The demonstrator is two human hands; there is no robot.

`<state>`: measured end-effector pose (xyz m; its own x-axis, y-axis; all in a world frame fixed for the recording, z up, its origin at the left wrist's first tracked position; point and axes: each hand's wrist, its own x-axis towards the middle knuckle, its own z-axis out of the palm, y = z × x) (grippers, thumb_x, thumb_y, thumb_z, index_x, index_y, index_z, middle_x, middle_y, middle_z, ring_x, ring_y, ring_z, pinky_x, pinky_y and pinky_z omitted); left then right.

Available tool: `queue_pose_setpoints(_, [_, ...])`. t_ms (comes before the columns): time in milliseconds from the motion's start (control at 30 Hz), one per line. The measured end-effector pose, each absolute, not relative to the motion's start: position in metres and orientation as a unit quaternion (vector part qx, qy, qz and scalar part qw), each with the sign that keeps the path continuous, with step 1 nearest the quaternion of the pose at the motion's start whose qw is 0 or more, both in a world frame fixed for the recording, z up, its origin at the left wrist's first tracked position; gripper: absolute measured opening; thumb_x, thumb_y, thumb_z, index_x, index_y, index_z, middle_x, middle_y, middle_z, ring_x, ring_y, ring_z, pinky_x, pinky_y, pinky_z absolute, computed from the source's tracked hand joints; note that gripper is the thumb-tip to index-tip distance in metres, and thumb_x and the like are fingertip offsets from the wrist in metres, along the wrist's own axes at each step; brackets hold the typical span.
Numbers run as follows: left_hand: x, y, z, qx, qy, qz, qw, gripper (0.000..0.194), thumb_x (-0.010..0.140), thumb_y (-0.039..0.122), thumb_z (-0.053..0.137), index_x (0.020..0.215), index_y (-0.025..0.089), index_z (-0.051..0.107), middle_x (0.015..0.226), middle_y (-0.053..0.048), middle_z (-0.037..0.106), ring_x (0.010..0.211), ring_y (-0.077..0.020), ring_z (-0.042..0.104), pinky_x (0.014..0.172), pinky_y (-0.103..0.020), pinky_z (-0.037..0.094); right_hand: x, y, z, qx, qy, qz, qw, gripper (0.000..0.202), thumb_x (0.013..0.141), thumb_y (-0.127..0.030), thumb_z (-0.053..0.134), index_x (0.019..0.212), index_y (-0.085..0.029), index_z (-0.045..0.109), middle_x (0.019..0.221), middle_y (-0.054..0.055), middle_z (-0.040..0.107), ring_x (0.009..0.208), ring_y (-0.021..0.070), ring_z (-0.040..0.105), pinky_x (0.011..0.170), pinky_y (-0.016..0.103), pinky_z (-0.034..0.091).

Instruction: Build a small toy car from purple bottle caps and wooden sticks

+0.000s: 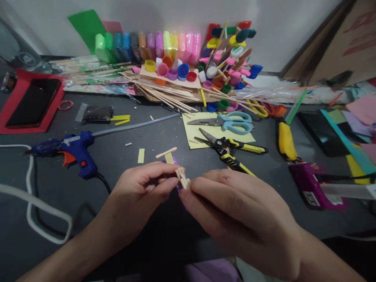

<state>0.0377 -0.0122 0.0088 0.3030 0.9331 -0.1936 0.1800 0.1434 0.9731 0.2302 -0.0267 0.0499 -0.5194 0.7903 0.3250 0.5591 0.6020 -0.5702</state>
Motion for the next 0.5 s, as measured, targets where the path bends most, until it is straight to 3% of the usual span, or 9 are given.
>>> queue_pose_setpoints(133, [0.0441, -0.0107, 0.0080, 0.486, 0.540, 0.349, 0.591, 0.021, 0.077, 0.027, 0.072, 0.098, 0.023, 0.072, 0.087, -0.001, 0.074, 0.074, -0.0145, 0.067, 0.056, -0.020, 0.050, 0.2293, -0.0245, 0.0453, -0.384, -0.855, 0.191, 0.292, 0.010, 0.091, -0.013, 0.058, 0.087, -0.020, 0.064, 0.072, 0.003, 0.068, 0.063, 0.0155, 0.063, 0.057, 0.029, 0.050])
queue_pose_setpoints(300, [0.0438, -0.0096, 0.0102, 0.500, 0.547, 0.338, 0.579, 0.021, 0.078, 0.027, 0.072, 0.098, 0.025, 0.072, 0.088, 0.001, 0.073, 0.079, -0.0124, 0.067, 0.060, -0.016, 0.050, 0.2290, -0.0198, 0.0433, -0.367, -0.864, 0.198, 0.283, 0.013, 0.094, -0.012, 0.054, 0.086, -0.019, 0.061, 0.060, -0.001, 0.058, 0.054, 0.0137, 0.051, 0.052, 0.030, 0.043])
queue_pose_setpoints(500, [0.0414, -0.0097, 0.0102, 0.520, 0.533, 0.320, 0.586, 0.016, 0.081, 0.029, 0.068, 0.093, 0.027, 0.079, 0.081, 0.003, 0.078, 0.073, -0.0114, 0.070, 0.061, -0.015, 0.053, 0.2333, -0.0174, 0.0495, -0.368, -0.857, 0.250, 0.260, 0.017, 0.099, -0.013, 0.049, 0.091, -0.019, 0.063, 0.072, 0.002, 0.066, 0.064, 0.0148, 0.061, 0.062, 0.027, 0.052])
